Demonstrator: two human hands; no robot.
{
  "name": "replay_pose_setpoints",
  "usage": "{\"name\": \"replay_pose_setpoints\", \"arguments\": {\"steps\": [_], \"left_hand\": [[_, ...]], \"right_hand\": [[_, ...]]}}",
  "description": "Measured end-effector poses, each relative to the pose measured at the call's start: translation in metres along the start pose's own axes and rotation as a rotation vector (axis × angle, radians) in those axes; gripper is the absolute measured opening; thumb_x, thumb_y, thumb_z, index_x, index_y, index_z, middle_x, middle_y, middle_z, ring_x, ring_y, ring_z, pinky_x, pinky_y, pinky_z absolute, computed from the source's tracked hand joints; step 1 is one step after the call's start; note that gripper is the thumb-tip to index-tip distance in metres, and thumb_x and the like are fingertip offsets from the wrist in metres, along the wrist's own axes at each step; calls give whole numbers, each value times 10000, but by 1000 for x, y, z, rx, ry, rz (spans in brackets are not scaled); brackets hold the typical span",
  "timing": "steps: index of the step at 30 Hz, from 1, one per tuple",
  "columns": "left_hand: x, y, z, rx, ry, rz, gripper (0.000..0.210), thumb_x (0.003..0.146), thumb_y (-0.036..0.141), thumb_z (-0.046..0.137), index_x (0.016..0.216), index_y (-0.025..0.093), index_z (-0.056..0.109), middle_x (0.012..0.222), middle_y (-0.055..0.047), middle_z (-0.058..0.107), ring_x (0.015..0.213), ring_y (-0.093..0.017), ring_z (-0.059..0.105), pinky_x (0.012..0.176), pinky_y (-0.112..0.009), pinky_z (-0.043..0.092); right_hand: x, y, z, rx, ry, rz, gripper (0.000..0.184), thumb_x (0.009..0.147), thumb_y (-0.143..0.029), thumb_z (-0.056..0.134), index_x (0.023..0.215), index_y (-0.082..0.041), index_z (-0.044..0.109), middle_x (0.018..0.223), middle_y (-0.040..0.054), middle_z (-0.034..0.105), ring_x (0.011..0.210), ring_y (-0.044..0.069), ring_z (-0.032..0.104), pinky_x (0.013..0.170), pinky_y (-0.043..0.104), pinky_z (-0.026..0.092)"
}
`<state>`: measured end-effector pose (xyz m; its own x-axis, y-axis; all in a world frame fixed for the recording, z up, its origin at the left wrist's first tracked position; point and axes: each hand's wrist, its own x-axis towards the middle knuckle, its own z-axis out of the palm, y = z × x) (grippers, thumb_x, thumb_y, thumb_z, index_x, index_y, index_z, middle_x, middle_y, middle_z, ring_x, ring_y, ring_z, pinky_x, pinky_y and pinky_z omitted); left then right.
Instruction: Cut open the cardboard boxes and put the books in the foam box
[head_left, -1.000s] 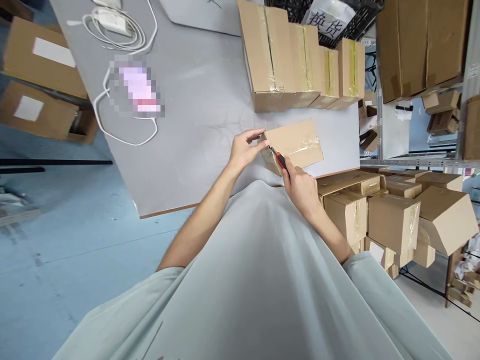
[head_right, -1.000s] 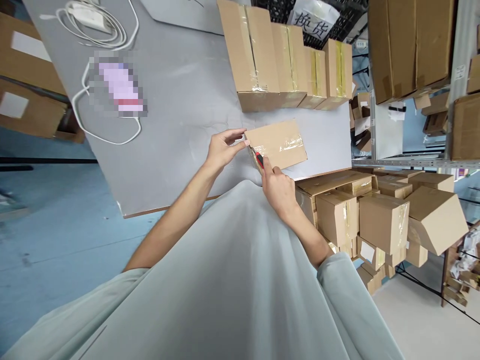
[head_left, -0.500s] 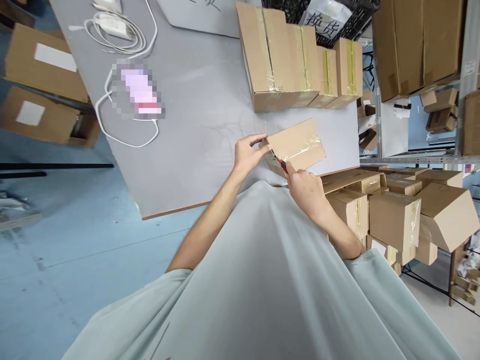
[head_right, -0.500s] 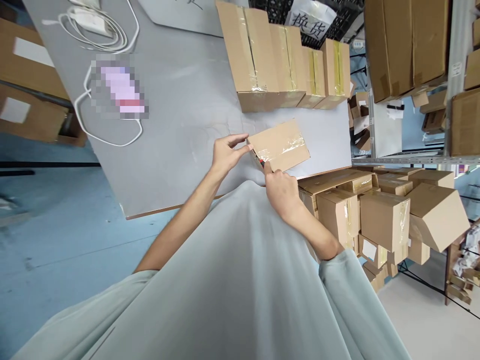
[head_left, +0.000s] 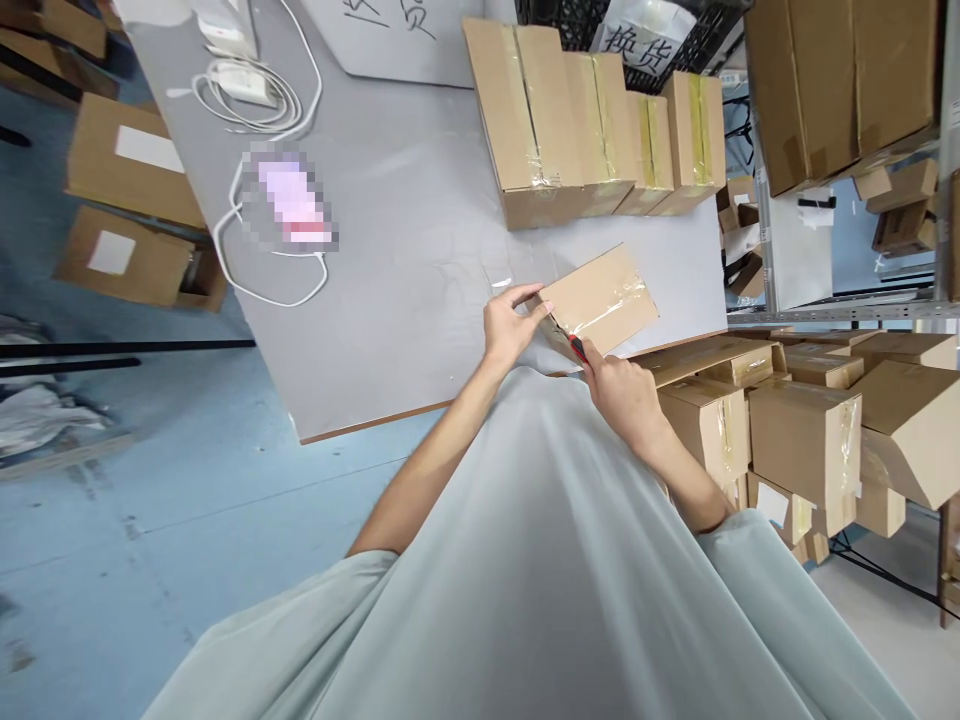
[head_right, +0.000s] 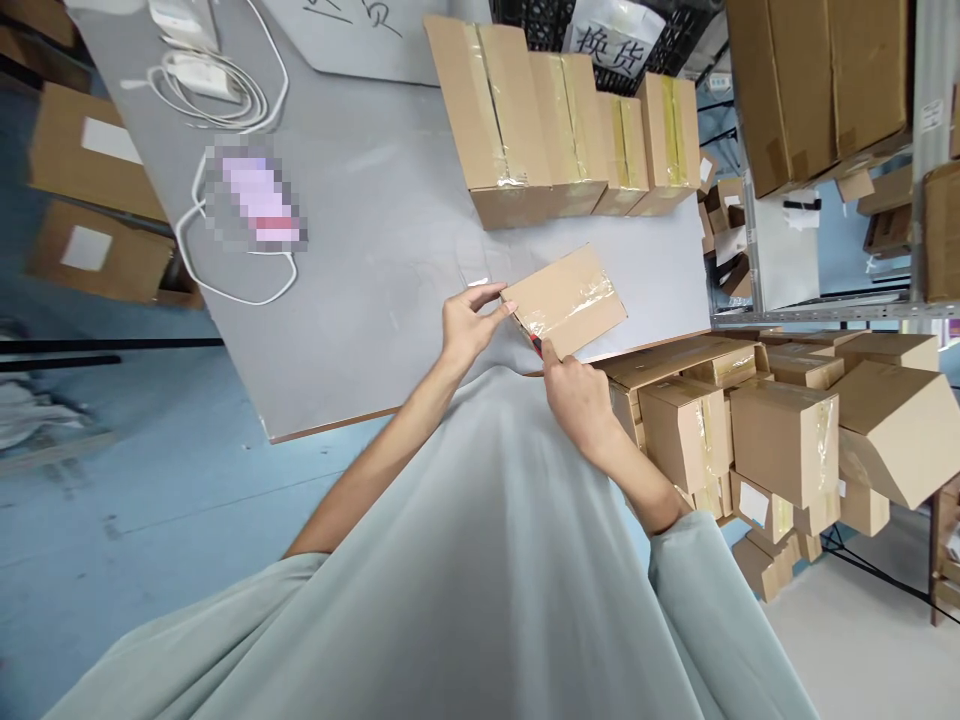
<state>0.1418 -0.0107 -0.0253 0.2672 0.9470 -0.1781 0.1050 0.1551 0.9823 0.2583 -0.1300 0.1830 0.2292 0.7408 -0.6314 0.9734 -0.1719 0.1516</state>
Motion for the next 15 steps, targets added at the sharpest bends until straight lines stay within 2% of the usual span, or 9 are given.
{"name": "replay_pose_setpoints", "arguments": {"steps": [7, 11, 15], "left_hand": [[-4, 2, 5, 48, 84, 19, 412, 837, 377, 828, 1208, 198, 823, 1267, -107, 828, 1206, -292, 789, 1165, -473, 596], [-7, 1, 7, 67, 54, 33, 434, 881, 432, 811, 1252, 206, 800, 1309, -103, 814, 1243, -282, 774, 1174, -471, 591], [-7, 0, 5, 63, 47, 34, 476, 906, 515, 802, 1282, 223, 793, 1324, -110, 810, 1245, -281, 776, 1166, -477, 596]], "right_hand": [[-15, -1, 23, -10, -10, -22, 587, 1176, -187, 345, 1762, -217, 354, 1158, 179, 805, 933, 250, 836, 782, 285, 604], [-26, 2, 38, -15, -14, 9, 597, 1165, -199, 379, 1762, -222, 356, 1147, 170, 799, 898, 232, 826, 737, 264, 594], [-37, 14, 40, 43, 44, 9, 564, 1174, -268, 398, 1737, -242, 419, 1100, 150, 812, 855, 240, 815, 732, 281, 588]]}}
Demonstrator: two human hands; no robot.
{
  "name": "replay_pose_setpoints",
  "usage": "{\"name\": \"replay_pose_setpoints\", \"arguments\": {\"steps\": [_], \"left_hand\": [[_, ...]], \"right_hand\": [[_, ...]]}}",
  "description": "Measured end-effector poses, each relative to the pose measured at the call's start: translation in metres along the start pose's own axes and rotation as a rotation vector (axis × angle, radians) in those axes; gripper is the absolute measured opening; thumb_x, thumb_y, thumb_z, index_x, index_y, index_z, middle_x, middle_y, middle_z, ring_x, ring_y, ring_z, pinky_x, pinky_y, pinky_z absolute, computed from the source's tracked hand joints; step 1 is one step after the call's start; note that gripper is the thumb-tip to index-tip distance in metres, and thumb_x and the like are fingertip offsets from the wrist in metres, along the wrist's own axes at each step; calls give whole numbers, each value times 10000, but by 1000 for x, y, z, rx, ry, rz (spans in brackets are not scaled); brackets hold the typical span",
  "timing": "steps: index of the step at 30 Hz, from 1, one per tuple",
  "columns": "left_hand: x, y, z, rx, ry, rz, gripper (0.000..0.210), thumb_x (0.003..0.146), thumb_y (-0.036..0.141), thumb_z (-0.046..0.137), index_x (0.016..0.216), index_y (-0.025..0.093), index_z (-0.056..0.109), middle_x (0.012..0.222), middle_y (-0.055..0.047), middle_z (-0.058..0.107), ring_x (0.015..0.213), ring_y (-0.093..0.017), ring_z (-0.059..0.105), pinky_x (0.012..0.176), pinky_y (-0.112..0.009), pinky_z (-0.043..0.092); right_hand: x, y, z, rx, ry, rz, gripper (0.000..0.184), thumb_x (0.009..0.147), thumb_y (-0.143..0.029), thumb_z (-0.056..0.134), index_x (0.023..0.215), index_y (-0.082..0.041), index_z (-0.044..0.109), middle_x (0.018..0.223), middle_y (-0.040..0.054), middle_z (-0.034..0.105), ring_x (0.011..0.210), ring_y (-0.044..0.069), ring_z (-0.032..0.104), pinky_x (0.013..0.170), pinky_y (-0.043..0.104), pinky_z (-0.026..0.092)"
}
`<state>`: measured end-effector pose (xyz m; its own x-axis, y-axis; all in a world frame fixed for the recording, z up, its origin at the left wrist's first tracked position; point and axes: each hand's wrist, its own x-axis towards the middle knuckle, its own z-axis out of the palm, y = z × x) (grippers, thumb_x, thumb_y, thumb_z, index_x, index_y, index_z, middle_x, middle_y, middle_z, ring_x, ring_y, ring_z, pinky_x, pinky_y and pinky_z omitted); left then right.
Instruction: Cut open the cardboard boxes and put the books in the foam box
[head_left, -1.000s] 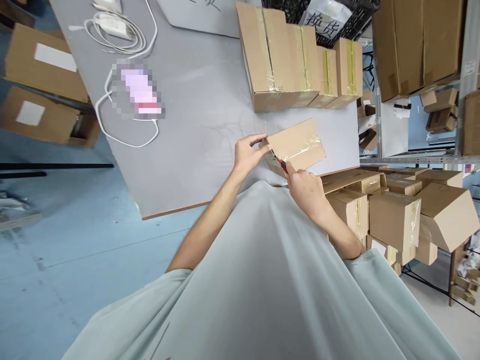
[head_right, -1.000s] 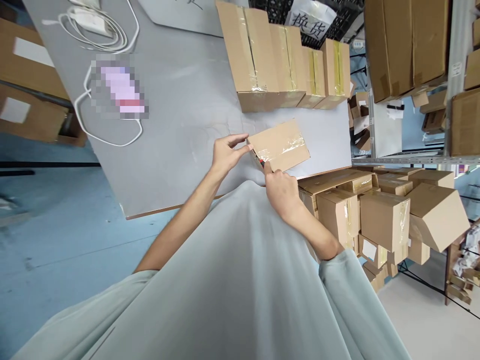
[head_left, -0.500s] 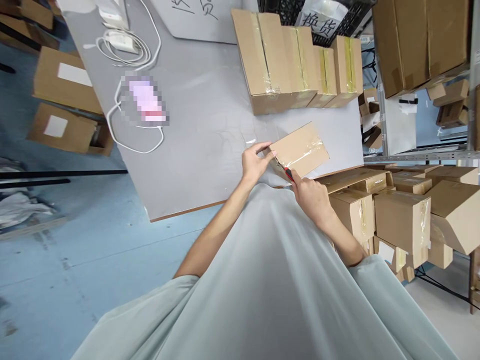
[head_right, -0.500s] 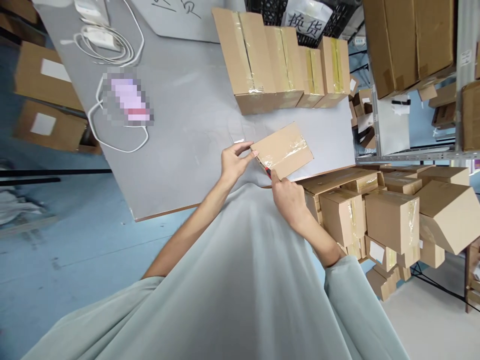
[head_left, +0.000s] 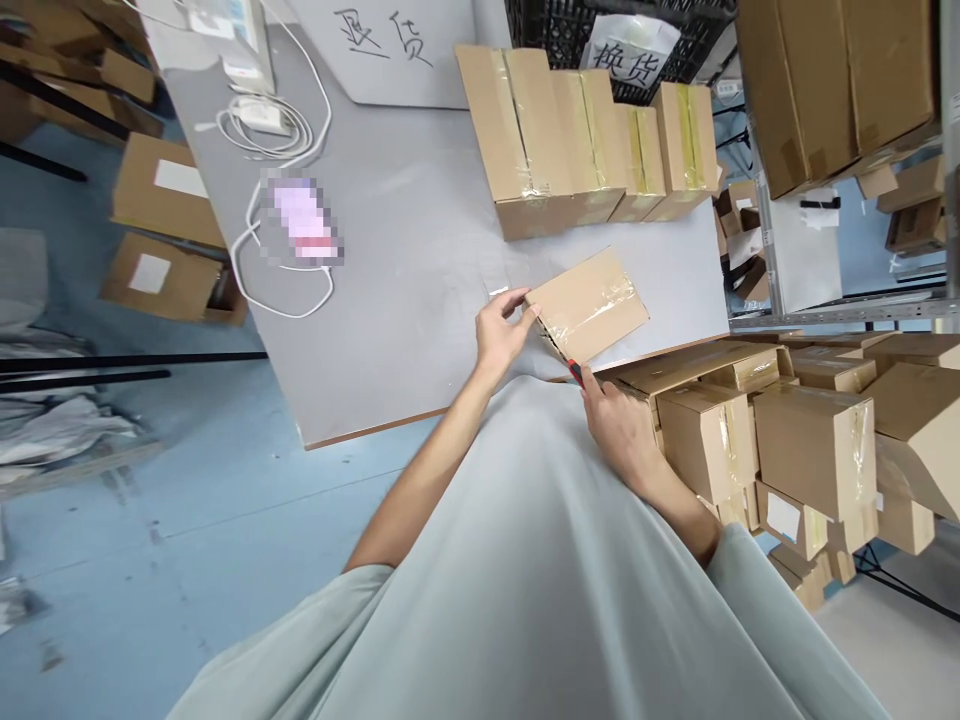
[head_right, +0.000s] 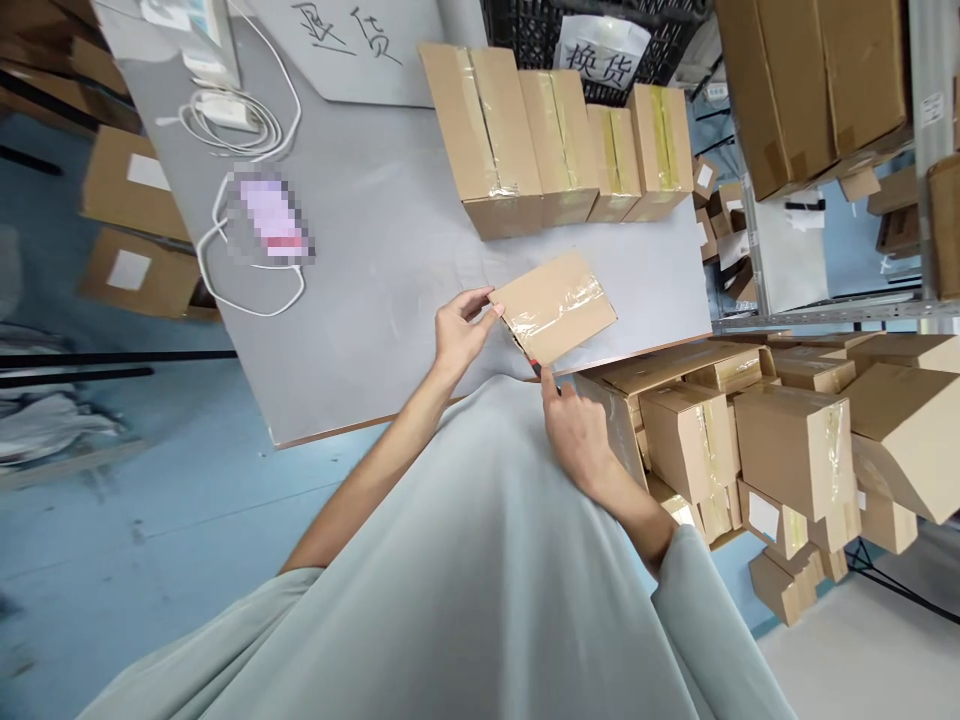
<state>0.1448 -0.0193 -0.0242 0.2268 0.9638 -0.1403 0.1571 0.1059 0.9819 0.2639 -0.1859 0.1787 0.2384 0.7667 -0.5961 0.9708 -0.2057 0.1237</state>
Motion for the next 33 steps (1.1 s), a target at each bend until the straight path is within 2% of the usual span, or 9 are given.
{"name": "replay_pose_setpoints", "arguments": {"steps": [4, 7, 12, 15, 20, 24, 27, 29, 33], "left_hand": [[-4, 6, -5, 14, -25, -9, 556, 933, 609, 784, 1340, 230, 773, 1393, -134, 784, 1222, -285, 786, 1161, -496, 597], [-15, 11, -12, 36, -74, -6, 735, 939, 688, 772, 1521, 254, 660, 1580, -173, 664, 1329, -316, 743, 1202, -531, 564], [-32, 2, -15, 170, -304, 56, 1710, 493, 679, 1084, 1816, 354, 50, 1887, -235, 86, 1735, -481, 188, 1360, -676, 318], [-35, -9, 1, 233, -361, 117, 1904, 432, 695, 1096, 1783, 332, -196, 1874, -279, -95, 1745, -508, -6, 1383, -724, 190], [-33, -8, 14, 269, -369, 167, 1919, 484, 805, 1029, 1735, 288, -331, 1847, -297, -215, 1725, -526, -119, 1391, -723, 142], [-25, 13, -27, 325, -464, 19, 1824, 598, 745, 1012, 1735, 296, -342, 1874, -246, -167, 1752, -469, -28, 1409, -659, 155], [-12, 37, -68, 309, -558, -52, 1458, 811, 674, 878, 1818, 306, -110, 1904, -174, 72, 1746, -423, 186, 1408, -584, 252], [-2, 56, -79, 364, -508, -47, 1227, 880, 618, 808, 1832, 324, 92, 1892, -132, 193, 1732, -405, 255, 1408, -574, 273], [26, 94, -43, 569, -389, 129, 1113, 885, 531, 791, 1813, 331, 212, 1900, -85, 180, 1758, -408, 150, 1411, -623, 224]], "right_hand": [[3, 38, 4, 223, 223, 56, 563, 1190, -423, 369, 1704, -220, 479, 1116, 152, 829, 840, 283, 800, 761, 334, 587], [41, 81, 19, 477, 472, 123, 570, 1182, -515, 341, 1522, -162, 631, 1133, 168, 824, 936, 305, 792, 847, 364, 587], [123, 127, 44, 679, 665, 192, 594, 1151, -605, 345, 1295, -139, 684, 1191, 216, 784, 1031, 315, 759, 969, 424, 571], [144, 132, 51, 741, 604, 213, 580, 1151, -609, 349, 1304, -145, 662, 1038, 174, 805, 956, 307, 768, 923, 401, 570], [147, 129, 53, 887, 624, 253, 577, 1133, -649, 366, 1270, -165, 649, 855, 107, 811, 877, 303, 788, 867, 386, 571], [141, 118, 57, 982, 574, 160, 570, 1105, -670, 426, 1226, -172, 675, 834, 85, 811, 800, 279, 779, 829, 375, 585], [134, 98, 66, 1011, 478, 82, 550, 1109, -652, 435, 1249, -179, 679, 919, 90, 826, 794, 256, 780, 797, 357, 602], [130, 84, 71, 1069, 398, 40, 532, 1123, -641, 426, 1285, -194, 665, 973, 85, 834, 807, 239, 793, 783, 342, 620], [125, 71, 75, 1207, 357, 64, 526, 1141, -654, 384, 1324, -218, 615, 1124, 97, 839, 834, 210, 820, 773, 327, 657]]}}
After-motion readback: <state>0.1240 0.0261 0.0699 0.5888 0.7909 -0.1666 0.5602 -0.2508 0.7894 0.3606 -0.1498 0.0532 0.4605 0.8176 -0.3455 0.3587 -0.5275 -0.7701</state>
